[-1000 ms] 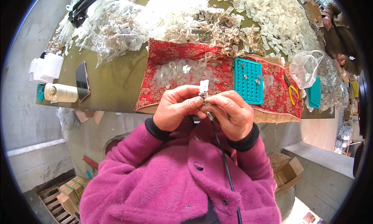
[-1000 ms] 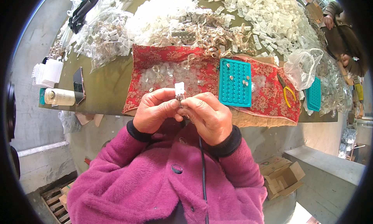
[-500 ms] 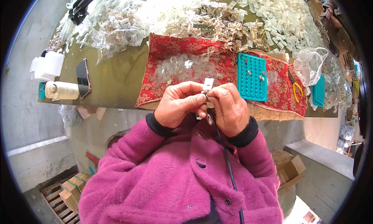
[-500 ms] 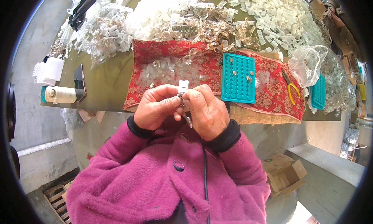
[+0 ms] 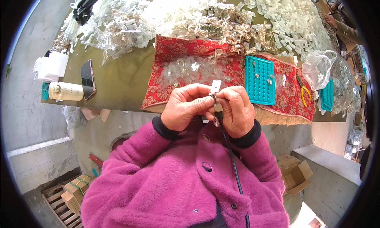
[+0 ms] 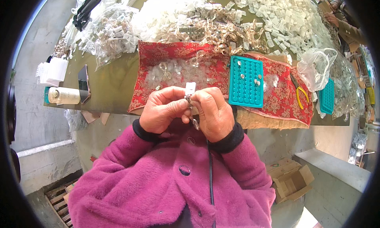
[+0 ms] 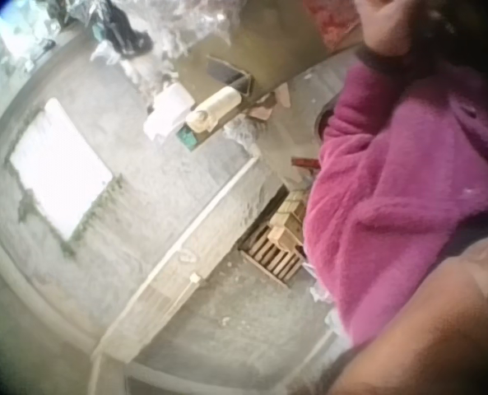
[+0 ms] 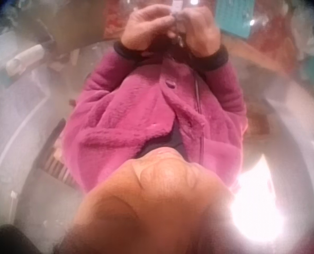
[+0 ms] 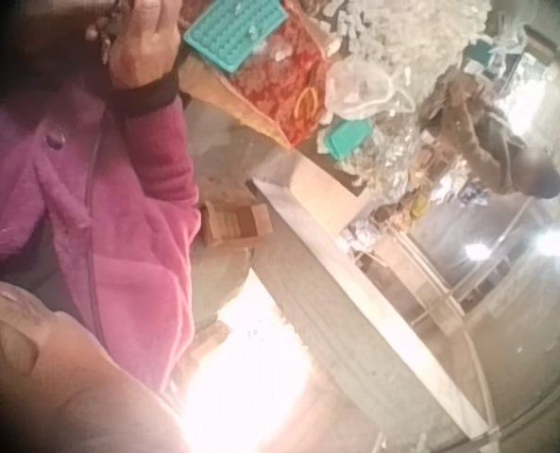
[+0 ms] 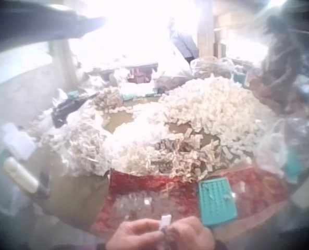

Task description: The person assembles small electronic components by hand, inserting metal pins into white plastic housings and placing them into a blue tray. The person repeatedly picks components from a pile, aligns and inserts pins, and deposits finished units into the tray.

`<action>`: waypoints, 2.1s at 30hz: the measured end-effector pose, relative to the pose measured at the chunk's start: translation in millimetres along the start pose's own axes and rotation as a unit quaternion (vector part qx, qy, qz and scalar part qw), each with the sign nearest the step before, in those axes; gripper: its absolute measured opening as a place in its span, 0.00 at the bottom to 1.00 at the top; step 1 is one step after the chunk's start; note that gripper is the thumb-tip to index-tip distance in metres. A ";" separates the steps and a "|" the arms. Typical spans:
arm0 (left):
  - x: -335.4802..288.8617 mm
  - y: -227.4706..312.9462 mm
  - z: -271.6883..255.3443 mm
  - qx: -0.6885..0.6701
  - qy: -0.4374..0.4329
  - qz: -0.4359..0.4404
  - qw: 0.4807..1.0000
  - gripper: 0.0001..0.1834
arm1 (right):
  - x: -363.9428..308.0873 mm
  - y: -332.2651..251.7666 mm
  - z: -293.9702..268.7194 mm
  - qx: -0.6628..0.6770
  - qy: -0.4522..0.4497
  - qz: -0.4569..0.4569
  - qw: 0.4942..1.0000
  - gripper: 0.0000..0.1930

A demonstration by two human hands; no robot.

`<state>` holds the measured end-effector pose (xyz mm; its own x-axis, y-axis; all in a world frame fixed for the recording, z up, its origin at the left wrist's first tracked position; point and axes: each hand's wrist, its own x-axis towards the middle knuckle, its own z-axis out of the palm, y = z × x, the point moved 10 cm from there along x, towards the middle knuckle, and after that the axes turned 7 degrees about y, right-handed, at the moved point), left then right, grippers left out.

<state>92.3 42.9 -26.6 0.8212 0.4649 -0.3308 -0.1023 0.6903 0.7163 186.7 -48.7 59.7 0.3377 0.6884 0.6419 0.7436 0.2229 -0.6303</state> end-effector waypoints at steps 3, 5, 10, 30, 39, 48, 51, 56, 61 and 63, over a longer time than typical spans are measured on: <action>-0.2 6.9 3.1 0.084 -0.004 0.037 0.996 0.15 | 4.2 1.7 0.2 0.027 -0.004 0.007 1.000 0.13; -0.8 11.4 6.4 0.104 -0.011 0.046 0.993 0.15 | 9.7 -1.1 -1.3 0.041 -0.001 0.005 0.999 0.11; -2.2 20.3 14.3 0.157 -0.083 0.049 0.983 0.14 | -10.0 36.5 9.7 0.257 -0.014 0.323 0.910 0.08; -4.9 22.9 0.2 0.068 0.021 0.075 0.995 0.18 | -28.8 38.7 6.6 0.299 0.027 0.414 0.860 0.04; -5.9 29.2 6.2 0.133 0.018 0.178 0.975 0.20 | -37.6 43.0 25.9 0.381 -0.027 0.463 0.800 0.07; -14.1 47.9 20.7 0.235 0.028 0.292 0.927 0.16 | -38.8 46.3 31.3 0.397 -0.034 0.489 0.776 0.08; -17.6 55.0 26.8 0.294 0.021 0.328 0.898 0.15 | -41.5 48.0 34.6 0.437 -0.027 0.504 0.745 0.09; -16.9 55.2 27.7 0.335 0.006 0.321 0.886 0.14 | -44.6 48.3 39.3 0.450 -0.040 0.521 0.724 0.10; -2.7 31.6 6.1 0.190 0.024 0.147 0.970 0.15 | -33.3 46.0 26.8 0.327 -0.005 0.446 0.833 0.09; 0.5 29.3 -0.8 0.137 0.030 0.111 0.984 0.15 | -26.4 44.0 14.8 0.299 0.058 0.391 0.869 0.07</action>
<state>89.2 63.8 -6.3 0.7606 0.6248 -0.1763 -0.1140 0.3959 0.9112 202.0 -46.8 8.6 0.6867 0.7239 -0.0664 -0.1601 0.0616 -0.9852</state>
